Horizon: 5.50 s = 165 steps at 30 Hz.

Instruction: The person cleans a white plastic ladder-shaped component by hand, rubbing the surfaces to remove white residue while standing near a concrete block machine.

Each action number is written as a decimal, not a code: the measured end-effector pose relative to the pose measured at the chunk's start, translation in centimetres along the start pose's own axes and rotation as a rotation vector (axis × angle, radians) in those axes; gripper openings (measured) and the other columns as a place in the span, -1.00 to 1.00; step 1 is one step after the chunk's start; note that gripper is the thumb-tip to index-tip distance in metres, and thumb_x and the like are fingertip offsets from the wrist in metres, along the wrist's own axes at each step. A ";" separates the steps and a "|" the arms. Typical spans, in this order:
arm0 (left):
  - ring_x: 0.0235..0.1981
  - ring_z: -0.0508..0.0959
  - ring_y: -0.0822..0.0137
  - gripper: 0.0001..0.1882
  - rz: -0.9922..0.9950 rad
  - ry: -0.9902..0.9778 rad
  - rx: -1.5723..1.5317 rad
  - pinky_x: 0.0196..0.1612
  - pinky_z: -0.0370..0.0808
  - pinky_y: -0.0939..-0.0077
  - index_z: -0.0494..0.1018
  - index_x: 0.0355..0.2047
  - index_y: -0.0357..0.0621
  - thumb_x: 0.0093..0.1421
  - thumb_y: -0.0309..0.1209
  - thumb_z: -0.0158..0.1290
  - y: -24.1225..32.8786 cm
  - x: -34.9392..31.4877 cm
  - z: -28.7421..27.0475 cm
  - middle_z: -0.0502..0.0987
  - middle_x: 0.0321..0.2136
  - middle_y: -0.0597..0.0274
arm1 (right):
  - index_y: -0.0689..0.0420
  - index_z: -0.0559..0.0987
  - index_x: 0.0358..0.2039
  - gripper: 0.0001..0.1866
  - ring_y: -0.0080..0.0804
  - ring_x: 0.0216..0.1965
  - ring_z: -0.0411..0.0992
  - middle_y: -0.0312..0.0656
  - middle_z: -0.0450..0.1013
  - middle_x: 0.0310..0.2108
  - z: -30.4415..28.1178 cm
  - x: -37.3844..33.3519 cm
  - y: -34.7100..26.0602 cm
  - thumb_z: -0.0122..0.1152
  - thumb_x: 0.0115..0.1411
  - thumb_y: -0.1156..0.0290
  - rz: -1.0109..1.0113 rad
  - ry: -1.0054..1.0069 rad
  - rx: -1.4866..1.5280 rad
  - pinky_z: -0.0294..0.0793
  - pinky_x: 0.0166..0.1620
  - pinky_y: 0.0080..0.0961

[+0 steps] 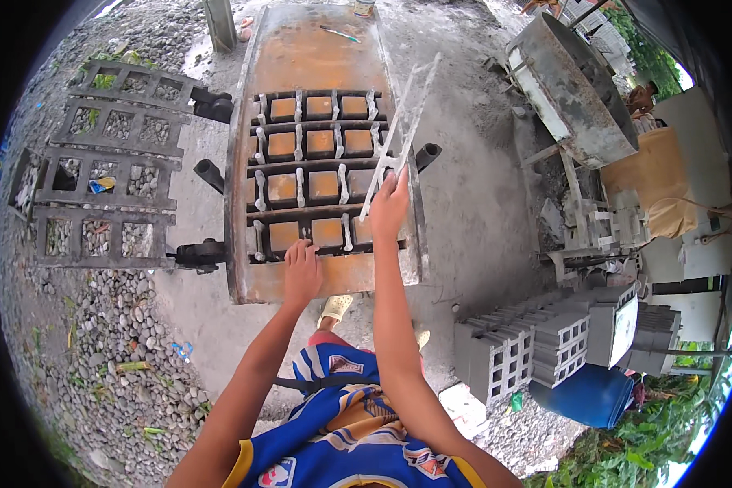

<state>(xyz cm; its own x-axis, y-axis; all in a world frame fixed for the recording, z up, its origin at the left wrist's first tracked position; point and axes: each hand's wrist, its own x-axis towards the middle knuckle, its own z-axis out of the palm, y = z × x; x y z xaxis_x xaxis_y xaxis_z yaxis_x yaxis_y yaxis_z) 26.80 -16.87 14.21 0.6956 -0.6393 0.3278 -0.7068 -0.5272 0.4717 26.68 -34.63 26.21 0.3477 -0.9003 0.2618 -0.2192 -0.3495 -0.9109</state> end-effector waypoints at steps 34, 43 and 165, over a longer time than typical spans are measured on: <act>-0.04 0.25 0.16 -0.63 -0.092 -0.038 0.017 0.01 0.11 0.24 0.29 -0.20 -0.23 -0.10 -0.48 -0.05 0.6 0.4 0.7 0.33 -0.20 0.12 | 0.37 0.29 -0.03 -0.59 -0.14 -0.19 0.36 0.09 0.38 -0.21 -1.2 2.3 -5.4 -0.14 0.18 0.35 -0.057 -0.136 0.020 0.26 -0.10 -0.39; 0.00 0.23 0.18 -0.60 -0.100 -0.073 -0.005 0.03 0.10 0.23 0.27 -0.18 -0.18 -0.10 -0.44 -0.02 1.0 -0.2 1.1 0.32 -0.18 0.13 | 0.28 0.36 -0.12 -0.67 0.10 -0.19 0.35 0.15 0.40 -0.26 -7.5 -0.3 6.4 -0.15 0.18 0.35 0.105 -0.401 -0.545 0.31 -0.18 -0.25; -0.27 0.32 0.23 -0.82 0.051 0.097 0.178 -0.19 0.19 0.35 0.33 -0.37 -0.12 -0.05 -0.46 -0.05 -0.7 -0.9 0.1 0.33 -0.40 0.21 | 0.02 0.18 -0.49 -0.78 -0.74 -0.86 -0.10 -0.47 -0.04 -0.80 -13.4 -5.7 -0.8 -0.17 0.25 0.24 0.555 -0.272 0.671 -0.16 -0.81 -0.72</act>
<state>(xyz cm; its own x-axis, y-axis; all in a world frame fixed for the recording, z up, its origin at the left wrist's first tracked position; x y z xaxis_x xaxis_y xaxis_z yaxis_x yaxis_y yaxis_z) 26.62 -15.96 13.51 0.6616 -0.6152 0.4288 -0.7468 -0.5917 0.3035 12.64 -32.69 29.75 0.5725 -0.7719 -0.2766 0.1271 0.4168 -0.9001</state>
